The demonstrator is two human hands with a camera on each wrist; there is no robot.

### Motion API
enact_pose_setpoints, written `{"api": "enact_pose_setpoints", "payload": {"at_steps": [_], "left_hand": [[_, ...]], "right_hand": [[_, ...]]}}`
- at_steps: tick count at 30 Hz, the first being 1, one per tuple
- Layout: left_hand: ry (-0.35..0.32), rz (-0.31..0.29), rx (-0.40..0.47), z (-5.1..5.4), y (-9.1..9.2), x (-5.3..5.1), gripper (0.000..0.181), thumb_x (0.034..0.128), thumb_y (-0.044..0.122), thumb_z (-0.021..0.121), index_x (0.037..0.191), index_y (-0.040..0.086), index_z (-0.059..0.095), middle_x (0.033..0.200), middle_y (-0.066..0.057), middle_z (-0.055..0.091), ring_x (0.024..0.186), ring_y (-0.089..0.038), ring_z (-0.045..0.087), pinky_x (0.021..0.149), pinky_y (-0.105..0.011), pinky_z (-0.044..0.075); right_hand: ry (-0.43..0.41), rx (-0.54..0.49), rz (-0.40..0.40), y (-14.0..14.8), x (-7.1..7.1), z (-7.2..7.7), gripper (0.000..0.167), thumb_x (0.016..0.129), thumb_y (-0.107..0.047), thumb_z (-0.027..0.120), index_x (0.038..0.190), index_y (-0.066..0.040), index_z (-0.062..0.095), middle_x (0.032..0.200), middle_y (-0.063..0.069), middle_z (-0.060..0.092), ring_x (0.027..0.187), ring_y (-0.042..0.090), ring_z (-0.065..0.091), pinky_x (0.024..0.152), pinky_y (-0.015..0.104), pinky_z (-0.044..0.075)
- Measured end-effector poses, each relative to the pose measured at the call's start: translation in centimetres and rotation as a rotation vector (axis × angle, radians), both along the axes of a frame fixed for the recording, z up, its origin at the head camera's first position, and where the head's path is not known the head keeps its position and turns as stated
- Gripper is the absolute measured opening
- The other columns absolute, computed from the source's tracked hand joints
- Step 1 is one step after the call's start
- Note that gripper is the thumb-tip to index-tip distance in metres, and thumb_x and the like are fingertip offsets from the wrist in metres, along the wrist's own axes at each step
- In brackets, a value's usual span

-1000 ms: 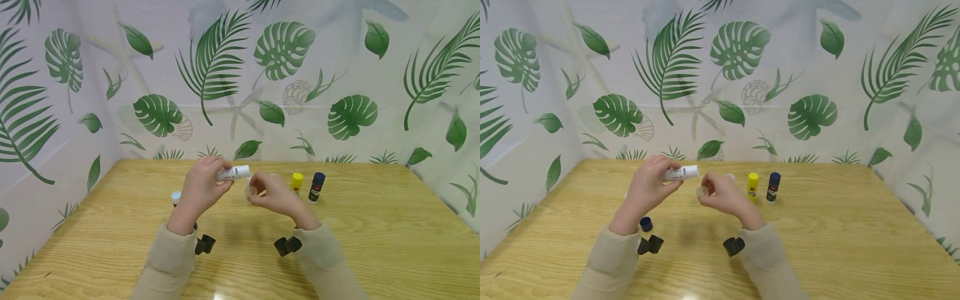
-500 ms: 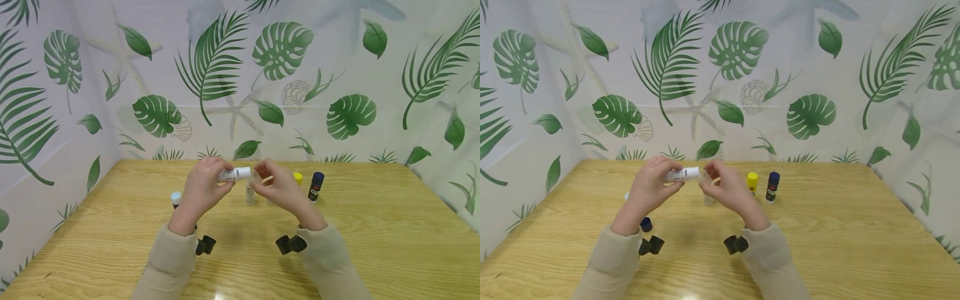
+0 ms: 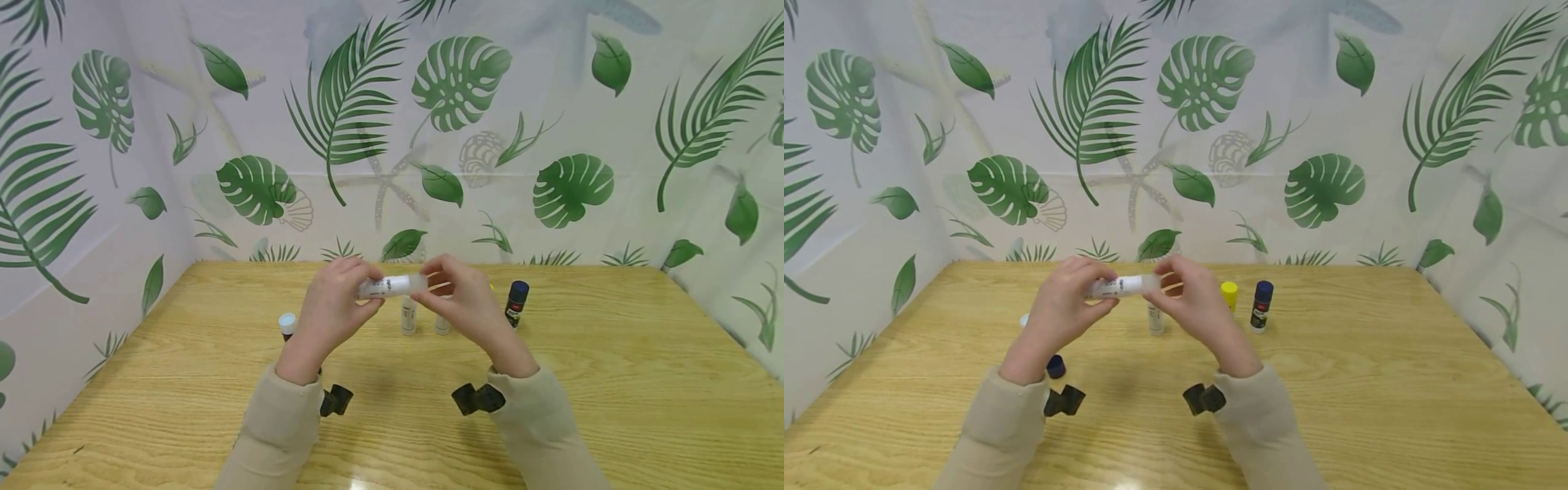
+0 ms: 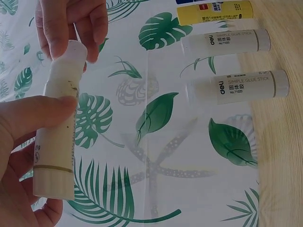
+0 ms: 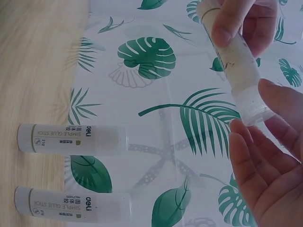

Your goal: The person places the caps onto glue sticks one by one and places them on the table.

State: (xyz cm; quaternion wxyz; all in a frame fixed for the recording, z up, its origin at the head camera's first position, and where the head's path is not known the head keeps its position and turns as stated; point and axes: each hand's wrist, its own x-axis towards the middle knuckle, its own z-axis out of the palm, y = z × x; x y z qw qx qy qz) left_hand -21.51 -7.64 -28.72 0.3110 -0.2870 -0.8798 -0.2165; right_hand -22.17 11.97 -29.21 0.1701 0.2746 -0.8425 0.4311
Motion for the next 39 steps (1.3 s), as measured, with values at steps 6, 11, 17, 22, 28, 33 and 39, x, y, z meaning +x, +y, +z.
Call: {"api": "enact_pose_setpoints", "payload": {"at_steps": [6, 11, 17, 22, 28, 33, 39], "left_hand": [[0.004, -0.006, -0.013, -0.03, 0.08, 0.02, 0.022, 0.0658, 0.011, 0.077, 0.084, 0.008, 0.065, 0.084, -0.001, 0.062, 0.078, -0.017, 0.052, 0.069, -0.029, 0.044], [-0.015, -0.006, 0.0, -0.02, 0.09, 0.08, 0.023, 0.0659, 0.011, 0.077, 0.085, 0.008, 0.065, 0.086, -0.002, 0.062, 0.079, -0.018, 0.053, 0.069, -0.029, 0.045], [-0.025, -0.03, 0.008, -0.06, 0.13, 0.11, 0.022, 0.0667, 0.012, 0.077, 0.085, 0.008, 0.065, 0.086, -0.002, 0.063, 0.081, -0.017, 0.053, 0.069, -0.029, 0.045], [-0.028, -0.034, 0.002, -0.05, 0.19, 0.1, 0.022, 0.0668, 0.013, 0.077, 0.085, 0.008, 0.065, 0.087, -0.002, 0.062, 0.082, -0.017, 0.053, 0.069, -0.029, 0.045], [-0.009, -0.051, -0.006, 0.01, 0.25, 0.09, 0.022, 0.0665, 0.013, 0.077, 0.084, 0.008, 0.065, 0.084, -0.001, 0.061, 0.078, -0.016, 0.052, 0.068, -0.029, 0.045], [0.007, -0.062, -0.006, -0.06, 0.36, 0.21, 0.021, 0.0668, 0.011, 0.077, 0.083, 0.007, 0.064, 0.082, -0.001, 0.059, 0.07, -0.014, 0.054, 0.063, -0.026, 0.046], [0.004, -0.078, 0.005, 0.0, 0.52, 0.49, 0.021, 0.067, 0.009, 0.076, 0.083, 0.006, 0.064, 0.083, -0.002, 0.058, 0.07, -0.013, 0.056, 0.063, -0.026, 0.048]], "right_hand": [[0.015, -0.017, 0.023, 0.16, -0.06, -0.03, 0.024, 0.076, -0.006, 0.068, 0.097, 0.001, 0.056, 0.093, 0.012, 0.06, 0.081, 0.021, 0.061, 0.068, 0.029, 0.05], [0.026, -0.022, 0.046, 0.34, -0.08, -0.05, 0.023, 0.077, -0.004, 0.067, 0.097, 0.002, 0.058, 0.094, 0.013, 0.061, 0.083, 0.023, 0.061, 0.07, 0.032, 0.05], [0.024, -0.033, 0.068, 0.34, -0.02, -0.04, 0.022, 0.077, -0.003, 0.067, 0.097, 0.003, 0.059, 0.093, 0.013, 0.061, 0.083, 0.023, 0.061, 0.07, 0.034, 0.05], [0.022, -0.04, 0.081, 0.31, 0.05, 0.03, 0.021, 0.077, -0.002, 0.066, 0.097, 0.003, 0.059, 0.093, 0.013, 0.061, 0.084, 0.022, 0.061, 0.071, 0.03, 0.05], [0.009, -0.039, 0.085, 0.34, -0.03, 0.01, 0.022, 0.077, -0.002, 0.066, 0.098, 0.003, 0.06, 0.094, 0.012, 0.061, 0.085, 0.021, 0.06, 0.072, 0.028, 0.049], [0.009, -0.052, 0.092, 0.27, -0.06, -0.03, 0.022, 0.076, -0.001, 0.066, 0.098, 0.003, 0.061, 0.095, 0.013, 0.061, 0.087, 0.022, 0.06, 0.073, 0.026, 0.049], [0.004, -0.079, 0.091, 0.23, -0.04, -0.07, 0.022, 0.075, 0.001, 0.066, 0.097, 0.003, 0.062, 0.093, 0.013, 0.062, 0.085, 0.021, 0.061, 0.07, 0.026, 0.049]]}}
